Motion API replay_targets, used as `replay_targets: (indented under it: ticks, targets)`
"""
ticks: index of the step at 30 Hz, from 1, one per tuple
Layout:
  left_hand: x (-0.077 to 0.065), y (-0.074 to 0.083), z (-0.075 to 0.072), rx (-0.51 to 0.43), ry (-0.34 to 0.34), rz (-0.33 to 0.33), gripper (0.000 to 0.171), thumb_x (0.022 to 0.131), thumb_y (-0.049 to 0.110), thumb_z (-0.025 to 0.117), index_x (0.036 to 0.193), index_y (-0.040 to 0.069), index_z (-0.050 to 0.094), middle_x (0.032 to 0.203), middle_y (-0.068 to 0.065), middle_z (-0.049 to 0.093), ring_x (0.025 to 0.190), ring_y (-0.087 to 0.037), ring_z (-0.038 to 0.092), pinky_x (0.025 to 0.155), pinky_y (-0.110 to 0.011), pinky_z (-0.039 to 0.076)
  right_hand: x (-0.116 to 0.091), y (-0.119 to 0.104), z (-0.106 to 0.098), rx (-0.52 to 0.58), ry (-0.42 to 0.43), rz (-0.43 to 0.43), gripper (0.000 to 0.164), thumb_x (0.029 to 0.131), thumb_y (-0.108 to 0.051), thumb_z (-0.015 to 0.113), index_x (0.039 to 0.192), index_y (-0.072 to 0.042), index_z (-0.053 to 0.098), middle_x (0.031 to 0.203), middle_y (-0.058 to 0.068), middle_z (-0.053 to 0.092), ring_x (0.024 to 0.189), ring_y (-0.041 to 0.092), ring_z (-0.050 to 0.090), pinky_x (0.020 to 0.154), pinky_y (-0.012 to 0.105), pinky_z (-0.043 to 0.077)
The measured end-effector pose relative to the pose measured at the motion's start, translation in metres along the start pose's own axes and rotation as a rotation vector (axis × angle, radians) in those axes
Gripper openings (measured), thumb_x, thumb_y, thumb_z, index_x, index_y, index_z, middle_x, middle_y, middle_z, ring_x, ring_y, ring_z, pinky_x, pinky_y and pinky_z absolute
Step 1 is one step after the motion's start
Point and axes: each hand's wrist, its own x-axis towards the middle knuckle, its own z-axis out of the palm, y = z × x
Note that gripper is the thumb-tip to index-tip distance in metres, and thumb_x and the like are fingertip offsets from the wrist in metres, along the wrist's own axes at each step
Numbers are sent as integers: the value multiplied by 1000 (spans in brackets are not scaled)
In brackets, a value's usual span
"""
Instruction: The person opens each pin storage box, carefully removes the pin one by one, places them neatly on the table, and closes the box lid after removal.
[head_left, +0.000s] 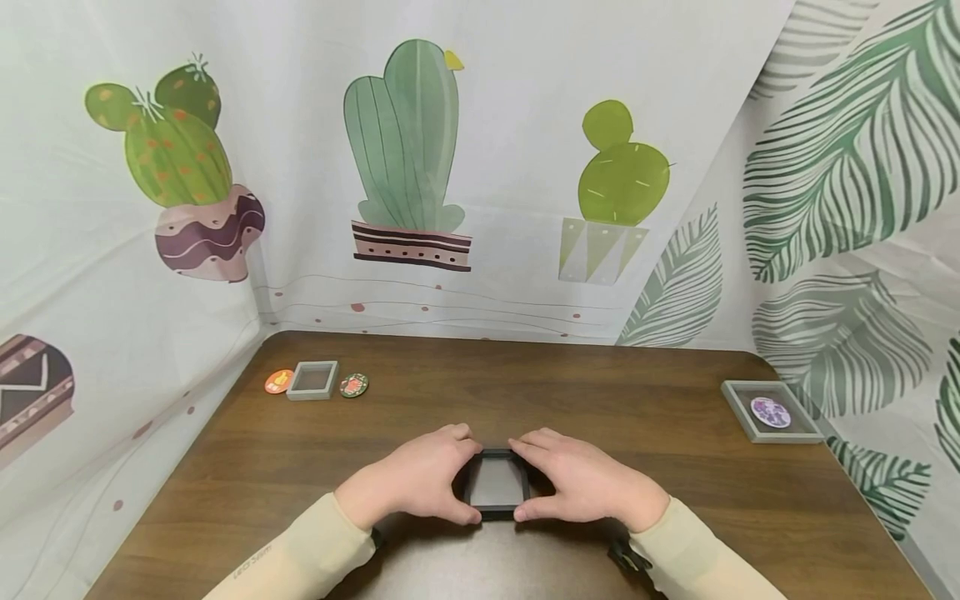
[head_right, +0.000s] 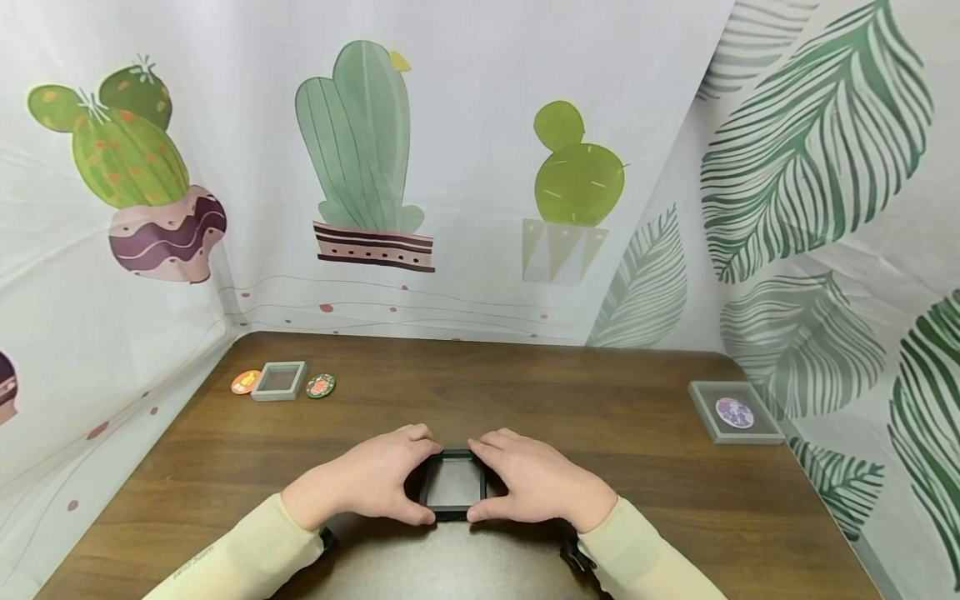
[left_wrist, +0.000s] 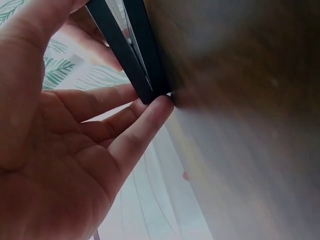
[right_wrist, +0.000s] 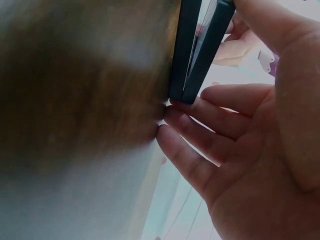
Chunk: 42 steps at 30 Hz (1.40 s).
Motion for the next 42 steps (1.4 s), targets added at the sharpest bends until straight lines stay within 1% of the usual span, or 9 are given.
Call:
replay_targets:
  ticks: [9, 15, 27, 34, 38, 42]
  targets:
    - [0, 2, 2, 45, -20, -12, 83, 65, 67, 76, 121, 8, 61, 106, 5, 50, 98, -12, 49, 82, -27, 47, 1, -2, -2, 1, 0, 11, 94, 79, -70, 66, 144, -5, 47, 134, 0, 51, 122, 9, 44, 97, 32, 44]
    - [0, 3, 3, 56, -15, -12, 82, 65, 67, 76, 120, 8, 61, 104, 5, 49, 97, -12, 50, 83, -27, 47, 1, -3, -2, 1, -6, 21, 95, 78, -71, 66, 143, -5, 47, 134, 0, 51, 122, 10, 45, 97, 32, 44]
    - [-3, 4, 1, 39, -11, -6, 83, 65, 68, 77, 119, 7, 61, 102, 6, 48, 93, -11, 47, 79, -26, 47, 2, -3, 1, 6, -9, 30, 93, 77, -72, 66, 141, -6, 51, 131, -2, 52, 119, 9, 47, 94, 32, 46]
    - [-4, 3, 0, 17, -16, -2, 89, 68, 75, 72, 123, 6, 61, 105, 5, 50, 97, -11, 48, 82, -27, 47, 2, -3, 1, 10, -7, 32, 93, 77, -72, 66, 141, -7, 51, 131, -2, 52, 118, 9, 47, 94, 32, 46]
    - [-4, 4, 0, 12, -16, -10, 88, 70, 75, 70, 124, 5, 60, 108, 3, 52, 99, -12, 48, 83, -28, 47, 3, -3, 1, 15, -5, 29, 93, 76, -72, 67, 141, -6, 52, 131, -2, 52, 118, 9, 46, 94, 31, 45]
    - [-4, 4, 0, 21, -20, -18, 88, 70, 73, 71, 124, 5, 60, 109, 2, 53, 100, -12, 49, 84, -28, 47, 3, -2, 1, 17, -4, 28, 94, 76, -72, 67, 140, -6, 51, 131, -2, 52, 118, 9, 46, 94, 31, 45]
